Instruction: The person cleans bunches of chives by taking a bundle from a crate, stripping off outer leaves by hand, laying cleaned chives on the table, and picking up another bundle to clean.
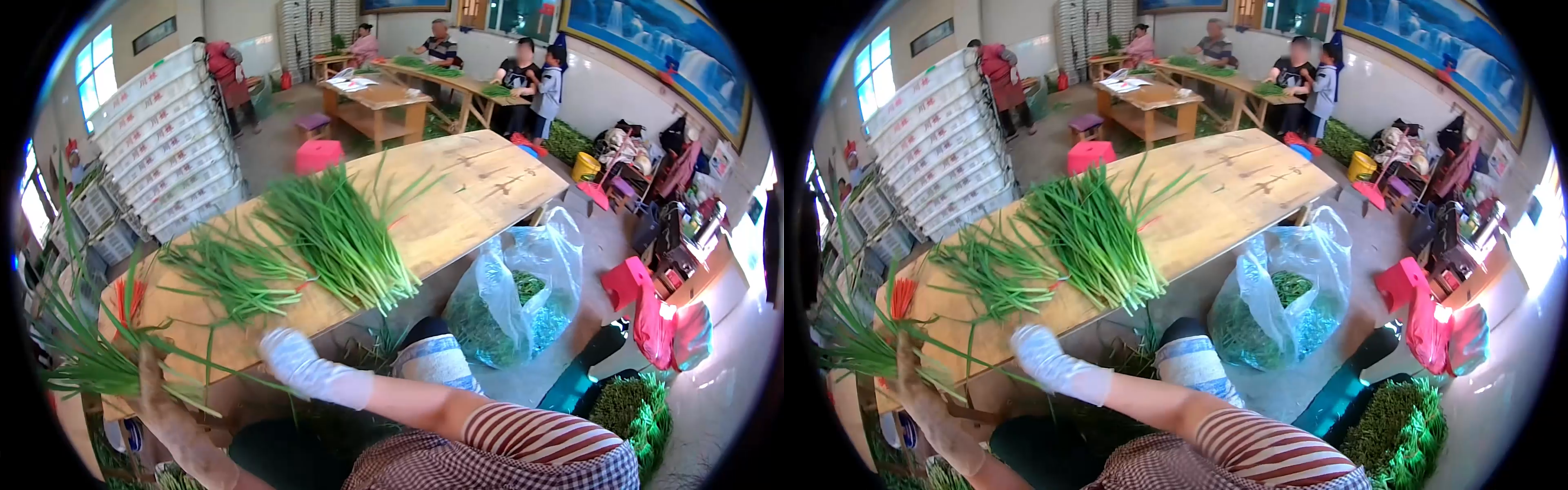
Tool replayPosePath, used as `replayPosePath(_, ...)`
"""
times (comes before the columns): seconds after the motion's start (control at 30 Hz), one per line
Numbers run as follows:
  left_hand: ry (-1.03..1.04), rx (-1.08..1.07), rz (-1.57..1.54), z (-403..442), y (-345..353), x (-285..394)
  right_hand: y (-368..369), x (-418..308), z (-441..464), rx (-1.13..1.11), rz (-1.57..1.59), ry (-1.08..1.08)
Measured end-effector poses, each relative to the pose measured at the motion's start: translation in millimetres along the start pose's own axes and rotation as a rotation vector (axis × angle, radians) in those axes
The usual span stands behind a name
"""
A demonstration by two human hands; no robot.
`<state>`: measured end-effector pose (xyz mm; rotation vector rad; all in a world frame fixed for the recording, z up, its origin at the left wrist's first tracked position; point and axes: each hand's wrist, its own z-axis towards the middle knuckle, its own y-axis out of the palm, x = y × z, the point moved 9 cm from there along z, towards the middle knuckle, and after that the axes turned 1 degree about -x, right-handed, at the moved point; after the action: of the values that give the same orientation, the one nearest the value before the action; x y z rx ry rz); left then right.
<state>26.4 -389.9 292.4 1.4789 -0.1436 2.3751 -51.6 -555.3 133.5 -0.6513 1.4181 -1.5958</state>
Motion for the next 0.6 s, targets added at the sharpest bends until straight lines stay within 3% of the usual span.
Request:
replayPosePath(0.07, -0.097, 0.008, -0.016, 10, 7, -12, 8, -41, -15, 0.088, 0.037, -0.304)
replayPosePath(0.13, -0.314, -0.060, -0.111, 27, 11, -67, 29, -55, -43, -0.214, 0.579, -0.484)
replayPosePath(0.17, -0.461, -0.150, -0.054, 21, 8, -99, -3, -57, -61, -0.406, 0.503, -0.480)
replayPosePath(0.27, -0.783, -0.282, -0.285, -21, 30, -170, -26, -26, -71, -0.272, 0.567, -0.234)
replayPosePath(0.33, -0.885, -0.207, -0.309, -49, 34, -178, -38, 0, -74, -0.088, 0.482, -0.083)
replayPosePath(0.37, -0.723, -0.285, -0.524, -54, 36, -184, -41, 8, -75, 0.034, 0.495, -0.130)
replayPosePath(0.4, -0.816, -0.322, -0.562, -68, 42, -164, -56, 14, -79, 0.235, 0.571, -0.158)
replayPosePath(0.43, -0.828, -0.276, -0.505, -72, 35, -174, -59, 15, -79, 0.212, 0.581, -0.158)
replayPosePath(0.5, -0.843, -0.335, -0.697, -80, 44, -182, -40, 32, -81, 0.255, 0.702, -0.050)
replayPosePath(0.53, -0.944, -0.164, -0.679, -88, 38, -189, -29, 41, -81, 0.281, 0.765, 0.001)
replayPosePath(0.6, -1.034, -0.115, -0.724, -104, 36, -197, -34, 35, -87, 0.167, 0.838, 0.046)
